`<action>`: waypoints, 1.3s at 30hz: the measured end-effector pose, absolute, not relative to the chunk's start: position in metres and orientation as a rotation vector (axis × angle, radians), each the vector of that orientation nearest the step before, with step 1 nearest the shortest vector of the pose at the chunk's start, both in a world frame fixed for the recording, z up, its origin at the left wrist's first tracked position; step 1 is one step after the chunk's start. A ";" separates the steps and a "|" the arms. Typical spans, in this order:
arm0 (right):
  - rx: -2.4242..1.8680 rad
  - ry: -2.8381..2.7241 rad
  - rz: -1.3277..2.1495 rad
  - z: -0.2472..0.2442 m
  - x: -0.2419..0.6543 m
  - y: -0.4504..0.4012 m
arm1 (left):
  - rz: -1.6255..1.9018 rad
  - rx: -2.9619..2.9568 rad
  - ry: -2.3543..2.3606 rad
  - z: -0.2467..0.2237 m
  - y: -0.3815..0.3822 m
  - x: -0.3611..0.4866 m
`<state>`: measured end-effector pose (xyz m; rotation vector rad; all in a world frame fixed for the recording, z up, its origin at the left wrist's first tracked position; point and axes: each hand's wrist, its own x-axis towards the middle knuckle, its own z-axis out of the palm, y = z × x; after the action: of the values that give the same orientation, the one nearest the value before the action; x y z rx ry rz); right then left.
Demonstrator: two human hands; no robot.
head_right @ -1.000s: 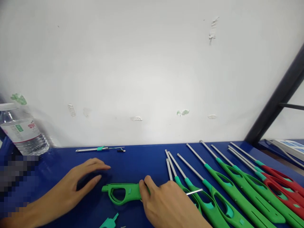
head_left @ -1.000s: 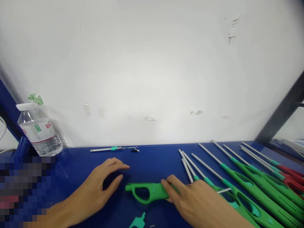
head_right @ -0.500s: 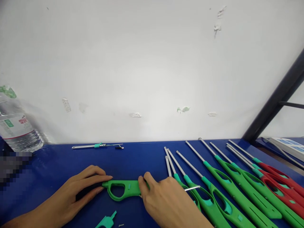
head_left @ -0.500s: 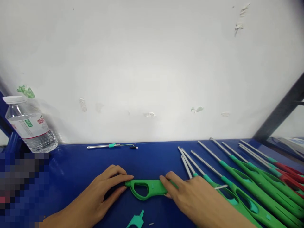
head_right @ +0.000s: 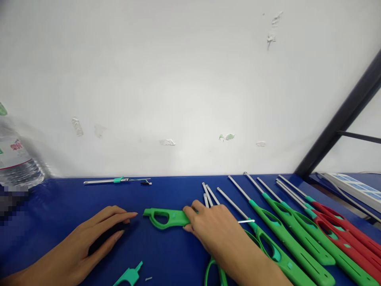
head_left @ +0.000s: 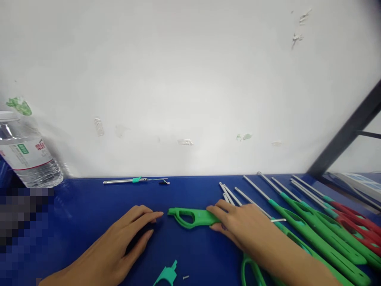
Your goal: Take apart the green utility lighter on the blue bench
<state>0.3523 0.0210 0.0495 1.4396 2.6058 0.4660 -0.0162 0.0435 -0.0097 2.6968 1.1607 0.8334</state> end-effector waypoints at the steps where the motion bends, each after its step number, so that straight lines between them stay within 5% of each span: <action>1: 1.481 2.567 0.439 0.052 0.355 0.024 | 0.827 2.714 1.155 -0.010 0.043 -0.016; 14: 1.773 2.418 0.209 0.089 0.345 0.095 | 1.042 2.820 1.045 -0.010 0.047 -0.007; 22: 2.089 2.149 0.239 0.115 0.365 0.036 | 1.052 2.826 1.005 -0.020 0.051 -0.014; 28: 2.099 2.060 0.064 0.088 0.350 0.001 | 1.023 2.867 0.992 -0.027 0.060 -0.018; 39: 2.417 2.566 -0.399 0.097 0.384 0.005 | 1.053 2.896 1.056 -0.024 0.053 -0.016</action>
<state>0.3840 0.0050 0.0969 2.4172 2.5656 -0.3993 -0.0157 0.0534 -0.0245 2.8964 1.0559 1.0525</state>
